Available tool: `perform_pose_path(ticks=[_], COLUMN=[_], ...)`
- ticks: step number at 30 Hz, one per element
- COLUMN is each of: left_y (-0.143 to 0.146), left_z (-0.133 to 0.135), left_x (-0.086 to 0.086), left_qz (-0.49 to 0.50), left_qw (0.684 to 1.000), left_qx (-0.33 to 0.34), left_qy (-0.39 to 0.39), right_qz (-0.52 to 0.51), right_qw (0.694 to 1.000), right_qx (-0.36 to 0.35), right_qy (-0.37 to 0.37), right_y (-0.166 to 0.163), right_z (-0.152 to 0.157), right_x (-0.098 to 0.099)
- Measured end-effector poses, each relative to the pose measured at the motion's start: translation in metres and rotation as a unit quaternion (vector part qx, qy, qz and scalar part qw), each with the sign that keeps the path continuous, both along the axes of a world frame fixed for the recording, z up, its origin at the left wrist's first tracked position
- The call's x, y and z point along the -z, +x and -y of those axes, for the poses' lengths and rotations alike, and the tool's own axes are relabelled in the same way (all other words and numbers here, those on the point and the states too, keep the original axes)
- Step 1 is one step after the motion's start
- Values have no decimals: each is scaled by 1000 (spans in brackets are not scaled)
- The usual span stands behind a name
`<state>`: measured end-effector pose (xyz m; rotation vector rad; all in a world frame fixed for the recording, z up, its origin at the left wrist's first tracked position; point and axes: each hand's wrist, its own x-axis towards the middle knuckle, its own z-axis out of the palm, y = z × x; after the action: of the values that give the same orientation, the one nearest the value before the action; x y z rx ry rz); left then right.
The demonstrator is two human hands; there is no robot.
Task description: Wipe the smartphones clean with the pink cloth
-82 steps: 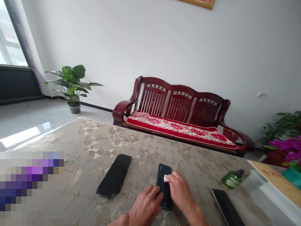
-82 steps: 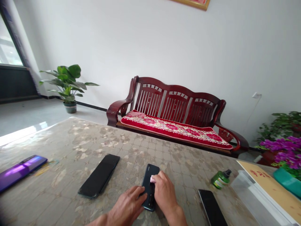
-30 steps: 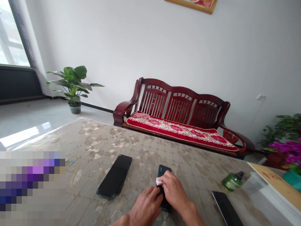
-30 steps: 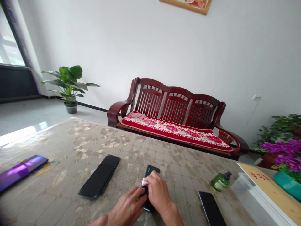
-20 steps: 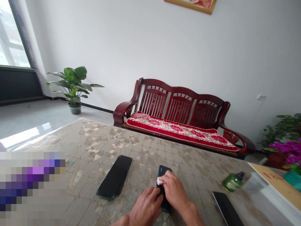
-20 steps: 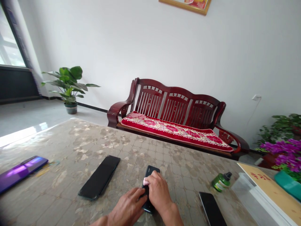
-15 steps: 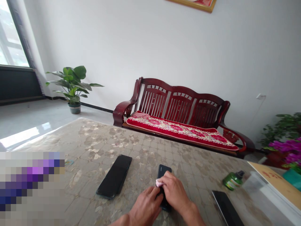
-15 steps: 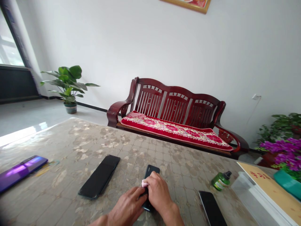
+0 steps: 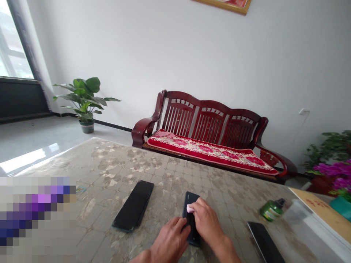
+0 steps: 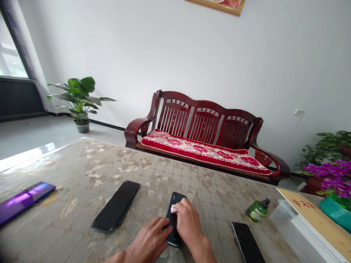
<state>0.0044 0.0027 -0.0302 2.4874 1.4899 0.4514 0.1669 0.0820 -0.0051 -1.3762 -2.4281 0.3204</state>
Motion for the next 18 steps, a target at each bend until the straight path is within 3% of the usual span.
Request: perform_pose_path(ticks=[5,11,18], left_y=[-2,-1,-2], left_z=[-1,0,0], left_x=[7,6,6], left_qz=[9,9,5], left_qw=[1000,1000,1000], left_qx=[7,5,6], left_qy=[14,13,17], right_qz=[8,-19,16], right_qw=[997,999,999], right_qx=[60,13,32], right_qy=[46,28,25], right_y=[5,2,5], right_z=[-8,2,-4], right_x=[9,6,1])
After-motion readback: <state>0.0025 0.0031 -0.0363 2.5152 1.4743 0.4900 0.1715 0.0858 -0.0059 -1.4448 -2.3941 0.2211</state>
